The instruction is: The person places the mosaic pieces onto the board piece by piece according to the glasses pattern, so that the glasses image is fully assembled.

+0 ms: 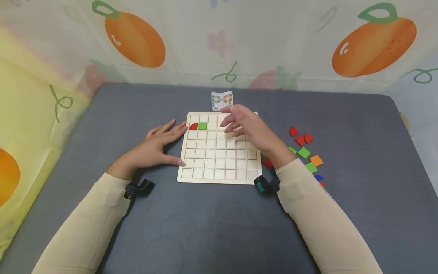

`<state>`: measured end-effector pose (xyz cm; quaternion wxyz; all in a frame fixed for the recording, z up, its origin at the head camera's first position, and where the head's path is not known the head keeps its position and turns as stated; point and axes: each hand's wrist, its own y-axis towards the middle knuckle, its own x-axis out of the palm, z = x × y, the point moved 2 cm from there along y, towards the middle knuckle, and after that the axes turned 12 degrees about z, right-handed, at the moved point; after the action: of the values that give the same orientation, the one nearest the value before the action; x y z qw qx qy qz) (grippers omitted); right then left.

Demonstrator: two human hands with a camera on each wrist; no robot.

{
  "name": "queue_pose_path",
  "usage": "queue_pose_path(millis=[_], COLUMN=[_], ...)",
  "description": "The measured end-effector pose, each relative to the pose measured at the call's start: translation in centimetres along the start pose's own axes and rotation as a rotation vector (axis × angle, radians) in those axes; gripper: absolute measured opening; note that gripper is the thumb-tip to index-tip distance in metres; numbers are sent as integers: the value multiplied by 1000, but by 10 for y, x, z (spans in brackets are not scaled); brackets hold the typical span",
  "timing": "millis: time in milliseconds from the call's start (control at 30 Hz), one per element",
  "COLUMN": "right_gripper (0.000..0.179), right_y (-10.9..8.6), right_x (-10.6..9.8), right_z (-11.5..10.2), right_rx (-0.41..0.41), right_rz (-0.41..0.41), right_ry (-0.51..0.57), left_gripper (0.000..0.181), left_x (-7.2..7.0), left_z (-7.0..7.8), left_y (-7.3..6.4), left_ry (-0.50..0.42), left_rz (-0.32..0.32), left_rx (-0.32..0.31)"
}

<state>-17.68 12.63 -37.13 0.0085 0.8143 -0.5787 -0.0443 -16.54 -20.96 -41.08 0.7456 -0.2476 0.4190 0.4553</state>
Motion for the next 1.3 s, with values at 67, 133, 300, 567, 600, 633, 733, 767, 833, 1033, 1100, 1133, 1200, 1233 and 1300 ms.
queue_pose_path(millis=[67, 133, 300, 567, 600, 633, 733, 767, 833, 1033, 1100, 1133, 1200, 1233, 1300], right_gripper=[87, 90, 80, 66, 65, 66, 70, 73, 76, 59, 51, 47, 41, 39, 38], right_y=[-5, -10, -22, -46, -49, -51, -60, -62, -67, -76, -78, -79, -81, -81, -82], right_x=[-7, -16, -38, -73, -77, -82, -94, -98, -106, -125, -130, -132, -138, -141, -148], right_z=[-1, -1, 1, 3, 5, 6, 13, 15, 19, 25, 27, 28, 31, 33, 39], right_rx=[-16, -40, -103, -110, -108, -107, -91, -85, -79, -118, -118, -109, -91, -77, -40], right_rz=[-2, 1, 28, 60, 67, 75, 127, 147, 175, 274, 332, 366, 427, 457, 494], right_ry=[30, 61, 112, 147, 151, 157, 172, 186, 216, 233, 190, 155, 54, -15, -151], left_gripper=[119, 119, 118, 119, 120, 119, 119, 119, 119, 119, 118, 118, 119, 119, 119], left_x=[0, 0, 1, 2, 2, 2, 2, 2, 2, 2, 1, 1, 1, 1, 1], left_z=[0, -1, -2, -4, -4, -4, -4, -3, -3, -3, -3, -3, -3, -2, -3], left_y=[0, 0, 1, 2, 2, 2, 1, 1, 1, 1, 1, 1, 1, 1, 1], left_ry=[-3, -3, 3, 13, 14, 15, 15, 16, 17, 17, 15, 12, 8, 6, 4], left_rz=[-1, -1, 3, 4, 5, 6, 5, 4, 1, -5, -6, -6, -6, -6, -6], left_rx=[-1, -3, 10, 9, 8, 7, 3, 2, 1, -3, -4, -4, -3, -1, 0])
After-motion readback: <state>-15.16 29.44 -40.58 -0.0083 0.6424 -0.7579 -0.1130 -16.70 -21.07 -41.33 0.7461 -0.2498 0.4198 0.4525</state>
